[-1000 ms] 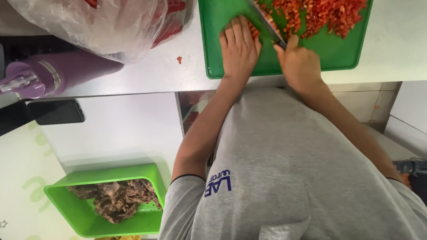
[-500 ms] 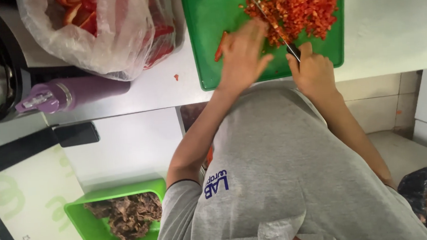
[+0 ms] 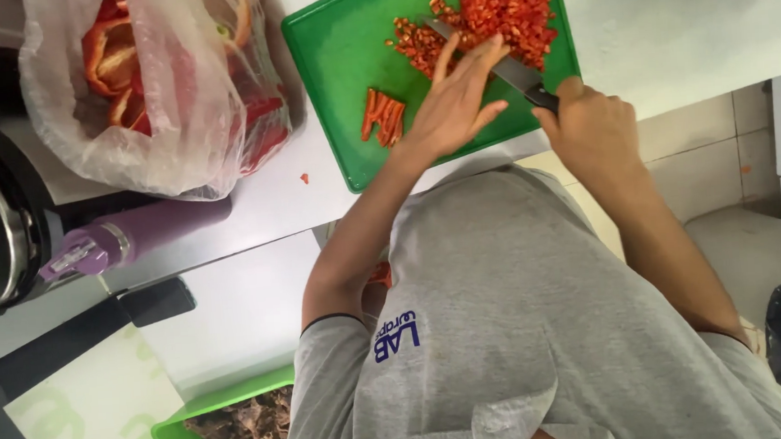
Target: Dicing red bell peppers into small pieces on a green cutting board.
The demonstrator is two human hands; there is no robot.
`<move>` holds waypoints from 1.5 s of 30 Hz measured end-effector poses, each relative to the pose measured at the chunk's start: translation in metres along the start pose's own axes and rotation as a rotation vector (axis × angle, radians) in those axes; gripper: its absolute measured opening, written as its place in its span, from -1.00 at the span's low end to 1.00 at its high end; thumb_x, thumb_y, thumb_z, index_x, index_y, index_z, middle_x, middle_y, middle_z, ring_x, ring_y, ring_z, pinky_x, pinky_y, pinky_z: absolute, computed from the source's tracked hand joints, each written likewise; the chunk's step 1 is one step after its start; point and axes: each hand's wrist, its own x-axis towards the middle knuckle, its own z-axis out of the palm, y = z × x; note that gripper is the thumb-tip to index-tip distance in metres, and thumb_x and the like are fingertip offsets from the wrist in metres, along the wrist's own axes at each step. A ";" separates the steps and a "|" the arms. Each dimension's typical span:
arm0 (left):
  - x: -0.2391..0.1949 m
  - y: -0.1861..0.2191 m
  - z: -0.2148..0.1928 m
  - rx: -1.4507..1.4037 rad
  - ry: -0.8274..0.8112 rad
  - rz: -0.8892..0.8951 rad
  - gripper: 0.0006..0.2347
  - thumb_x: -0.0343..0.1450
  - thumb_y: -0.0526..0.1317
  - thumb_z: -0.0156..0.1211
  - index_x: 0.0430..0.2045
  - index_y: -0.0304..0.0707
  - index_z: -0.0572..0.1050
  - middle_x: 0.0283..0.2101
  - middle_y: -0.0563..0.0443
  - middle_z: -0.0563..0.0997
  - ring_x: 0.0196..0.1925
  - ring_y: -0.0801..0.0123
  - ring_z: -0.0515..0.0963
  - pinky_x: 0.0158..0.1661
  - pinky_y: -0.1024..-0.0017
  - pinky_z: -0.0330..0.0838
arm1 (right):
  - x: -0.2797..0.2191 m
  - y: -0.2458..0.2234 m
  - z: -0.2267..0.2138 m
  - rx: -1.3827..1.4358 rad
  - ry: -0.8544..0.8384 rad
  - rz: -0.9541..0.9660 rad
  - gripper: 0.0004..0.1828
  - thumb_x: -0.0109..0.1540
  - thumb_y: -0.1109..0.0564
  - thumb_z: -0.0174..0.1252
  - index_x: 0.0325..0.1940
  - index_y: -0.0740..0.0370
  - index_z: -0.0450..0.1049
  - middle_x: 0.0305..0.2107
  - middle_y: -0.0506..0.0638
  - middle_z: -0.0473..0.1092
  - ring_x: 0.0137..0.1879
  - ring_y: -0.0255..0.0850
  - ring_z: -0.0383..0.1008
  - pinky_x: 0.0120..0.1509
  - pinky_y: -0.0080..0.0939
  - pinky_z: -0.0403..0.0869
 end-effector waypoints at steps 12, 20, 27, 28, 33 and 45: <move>0.008 -0.021 0.017 0.105 0.370 -0.195 -0.69 0.52 -0.37 0.20 0.18 -0.27 0.42 0.17 -0.02 0.59 0.30 0.25 0.53 0.51 -0.04 0.00 | -0.075 0.097 -0.094 -0.158 -0.215 0.212 -0.58 0.42 -0.15 0.35 -0.07 0.31 0.59 -0.46 0.11 0.55 -0.43 -0.05 0.57 -0.30 -0.10 0.50; 0.023 -0.008 0.019 0.183 0.437 -0.290 -0.59 0.29 -0.49 0.25 0.05 -0.24 0.50 -0.05 -0.06 0.62 0.09 0.14 0.61 0.44 -0.03 0.18 | -0.048 0.098 -0.077 0.254 -0.049 0.160 -0.65 0.43 0.07 0.37 -0.02 0.48 0.51 -0.32 0.19 0.57 -0.19 -0.13 0.62 -0.03 -0.21 0.53; 0.012 0.018 0.010 0.191 0.558 -0.304 -0.62 0.27 -0.48 0.22 -0.02 -0.20 0.52 0.15 -0.04 0.55 0.33 0.04 0.51 0.43 0.06 0.30 | -0.021 0.097 -0.052 0.535 -0.084 0.166 -0.75 0.44 0.14 0.26 -0.03 0.43 0.45 -0.40 0.05 0.51 -0.28 -0.28 0.50 -0.17 -0.29 0.46; 0.001 0.019 0.008 0.200 0.568 -0.322 -0.62 0.27 -0.48 0.22 -0.02 -0.20 0.52 0.15 -0.04 0.55 0.33 0.04 0.51 0.43 0.06 0.30 | -0.017 0.096 -0.040 0.533 -0.098 0.149 -0.75 0.44 0.14 0.26 -0.03 0.43 0.45 -0.40 0.05 0.51 -0.28 -0.28 0.50 -0.17 -0.29 0.46; -0.067 0.023 -0.008 0.194 0.750 -0.523 -0.74 0.39 -0.31 0.38 -0.06 -0.22 0.53 0.14 -0.02 0.54 0.25 0.08 0.51 0.32 0.09 0.36 | -0.010 0.063 0.022 0.569 -0.216 -0.069 -0.76 0.49 0.07 0.15 -0.03 0.34 0.38 -0.55 0.10 0.36 -0.47 -0.15 0.38 -0.36 -0.11 0.33; -0.107 0.000 -0.022 0.119 0.694 -0.525 -0.66 0.28 -0.33 0.50 -0.11 -0.30 0.51 0.18 -0.12 0.48 0.26 0.01 0.50 0.19 0.21 0.50 | 0.017 -0.032 0.084 0.220 -0.154 -0.476 -0.67 0.49 0.05 0.07 -0.01 0.44 0.28 -0.50 0.32 0.42 -0.46 0.24 0.49 -0.44 0.16 0.43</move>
